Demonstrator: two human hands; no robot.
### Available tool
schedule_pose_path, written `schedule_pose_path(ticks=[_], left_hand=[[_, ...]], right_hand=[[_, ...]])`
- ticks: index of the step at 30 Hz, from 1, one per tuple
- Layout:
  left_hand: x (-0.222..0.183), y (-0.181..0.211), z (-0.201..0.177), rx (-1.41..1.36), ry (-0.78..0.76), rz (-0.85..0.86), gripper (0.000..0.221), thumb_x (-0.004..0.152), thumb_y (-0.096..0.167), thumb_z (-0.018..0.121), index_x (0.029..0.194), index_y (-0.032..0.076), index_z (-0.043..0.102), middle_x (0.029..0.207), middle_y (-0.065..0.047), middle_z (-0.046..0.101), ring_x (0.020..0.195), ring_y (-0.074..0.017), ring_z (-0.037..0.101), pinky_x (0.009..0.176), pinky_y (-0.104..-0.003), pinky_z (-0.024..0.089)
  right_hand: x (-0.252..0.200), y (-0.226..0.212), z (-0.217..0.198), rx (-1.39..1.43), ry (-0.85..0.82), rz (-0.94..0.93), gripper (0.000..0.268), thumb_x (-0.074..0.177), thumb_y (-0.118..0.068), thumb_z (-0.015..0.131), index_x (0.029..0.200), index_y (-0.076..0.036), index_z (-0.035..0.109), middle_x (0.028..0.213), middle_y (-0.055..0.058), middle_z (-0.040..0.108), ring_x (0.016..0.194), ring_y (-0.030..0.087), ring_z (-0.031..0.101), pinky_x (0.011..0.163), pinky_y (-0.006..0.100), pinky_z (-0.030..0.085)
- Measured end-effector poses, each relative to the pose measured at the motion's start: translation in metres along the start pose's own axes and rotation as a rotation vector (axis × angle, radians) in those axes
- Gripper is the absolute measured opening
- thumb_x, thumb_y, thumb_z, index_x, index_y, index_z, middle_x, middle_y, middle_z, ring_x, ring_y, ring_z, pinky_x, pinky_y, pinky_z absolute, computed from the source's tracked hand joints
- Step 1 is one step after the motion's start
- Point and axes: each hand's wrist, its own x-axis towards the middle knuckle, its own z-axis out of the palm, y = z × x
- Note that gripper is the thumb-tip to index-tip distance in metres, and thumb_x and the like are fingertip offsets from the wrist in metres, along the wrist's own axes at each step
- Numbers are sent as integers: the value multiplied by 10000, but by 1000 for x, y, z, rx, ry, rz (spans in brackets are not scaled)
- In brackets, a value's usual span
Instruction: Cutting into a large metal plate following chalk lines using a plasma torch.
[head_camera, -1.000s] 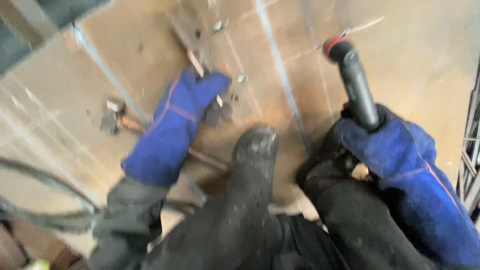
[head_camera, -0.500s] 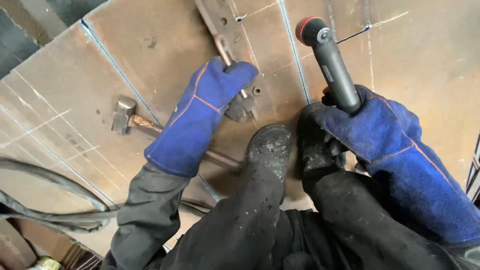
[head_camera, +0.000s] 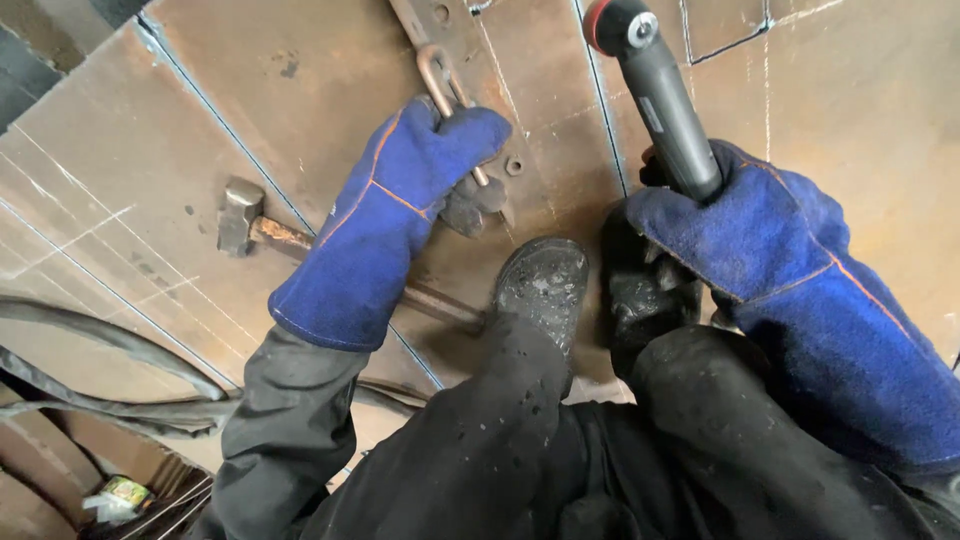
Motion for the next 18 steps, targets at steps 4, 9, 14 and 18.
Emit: schedule_pose_path(ticks=[4,9,14,18], left_hand=[[-2,2,1,4,-11,32,394,854,291,727,1068,-23,623,821,-110,712,597,-208,745,406,-342,593],[0,0,-1,75,30,44,393,847,282,745,1054,-25,613,769,-147,700,546,-227,730,398,-348,591],[-1,1,0,-4,49,39,395,838,265,756,1056,-38,626,788,-131,701,567,-217,747,400,-358,600],[-2,1,-3,39,30,44,395,836,265,760,1059,-32,624,797,-127,704,567,-218,745,403,-354,604]], right_hand=[[9,10,7,-47,39,-116,625,764,-541,748,1327,-276,690,996,55,776,873,211,740,849,385,557],[9,6,9,-81,29,-122,621,768,-553,738,1326,-285,691,1006,67,770,885,235,740,879,395,550],[8,8,9,-81,31,-134,633,756,-557,742,1318,-272,691,1001,81,768,893,245,736,882,401,545],[3,5,5,-60,42,-133,636,747,-565,740,1318,-287,700,997,76,770,892,243,738,888,395,543]])
